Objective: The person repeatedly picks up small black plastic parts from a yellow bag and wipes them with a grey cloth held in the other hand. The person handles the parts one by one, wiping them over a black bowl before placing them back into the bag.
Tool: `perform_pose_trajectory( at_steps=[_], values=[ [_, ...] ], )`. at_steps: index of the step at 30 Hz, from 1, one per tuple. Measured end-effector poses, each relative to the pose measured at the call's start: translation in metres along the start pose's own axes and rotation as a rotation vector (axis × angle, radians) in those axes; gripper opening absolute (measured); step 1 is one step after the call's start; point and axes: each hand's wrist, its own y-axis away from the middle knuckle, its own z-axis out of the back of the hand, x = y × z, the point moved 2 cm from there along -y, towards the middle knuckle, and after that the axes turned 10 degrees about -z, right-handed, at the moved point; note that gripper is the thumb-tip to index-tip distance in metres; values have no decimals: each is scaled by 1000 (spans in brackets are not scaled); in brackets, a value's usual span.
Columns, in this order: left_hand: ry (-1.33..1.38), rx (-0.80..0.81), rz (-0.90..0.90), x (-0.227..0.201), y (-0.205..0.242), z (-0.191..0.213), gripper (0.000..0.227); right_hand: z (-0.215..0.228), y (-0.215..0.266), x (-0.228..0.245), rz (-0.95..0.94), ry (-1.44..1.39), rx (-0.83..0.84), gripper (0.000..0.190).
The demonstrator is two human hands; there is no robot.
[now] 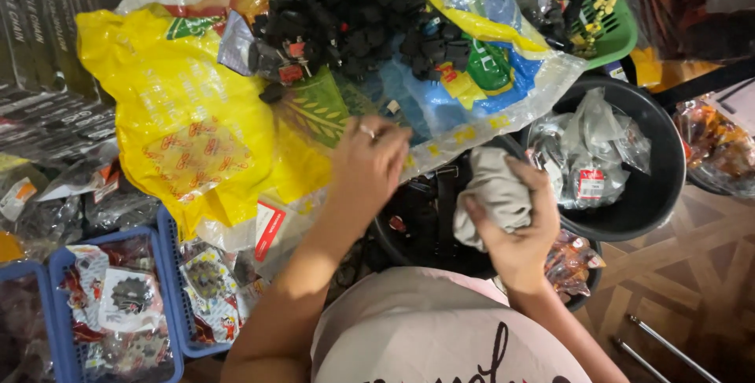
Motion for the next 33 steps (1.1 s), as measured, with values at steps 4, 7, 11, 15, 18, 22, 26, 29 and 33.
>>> perform_pose_trajectory(
  at_steps=[4,7,11,15,18,22,26,29,33],
  values=[
    [-252,-11,33,23,-20,-12,14,-1,0,-2,43,0,48,65],
    [-340,93,120,38,-9,-36,24,0,-1,2,48,-33,45,63],
    [-414,133,162,49,5,-52,19,2,-2,1,23,-54,41,62],
    [-408,127,179,42,7,-42,16,2,1,0,14,-55,59,63],
    [-373,124,204,39,-5,-27,17,1,-1,1,16,-51,66,62],
    [-509,-7,337,65,-16,9,13,1,-2,-3,10,-86,78,62],
    [-482,-37,252,97,-17,-5,23,-2,-4,-2,11,-104,74,61],
    [-598,-21,267,101,-12,-29,37,-7,-3,-5,30,-89,87,64],
    [-598,6,277,87,-17,-24,32,-8,1,-2,25,-114,108,63]
  ],
)
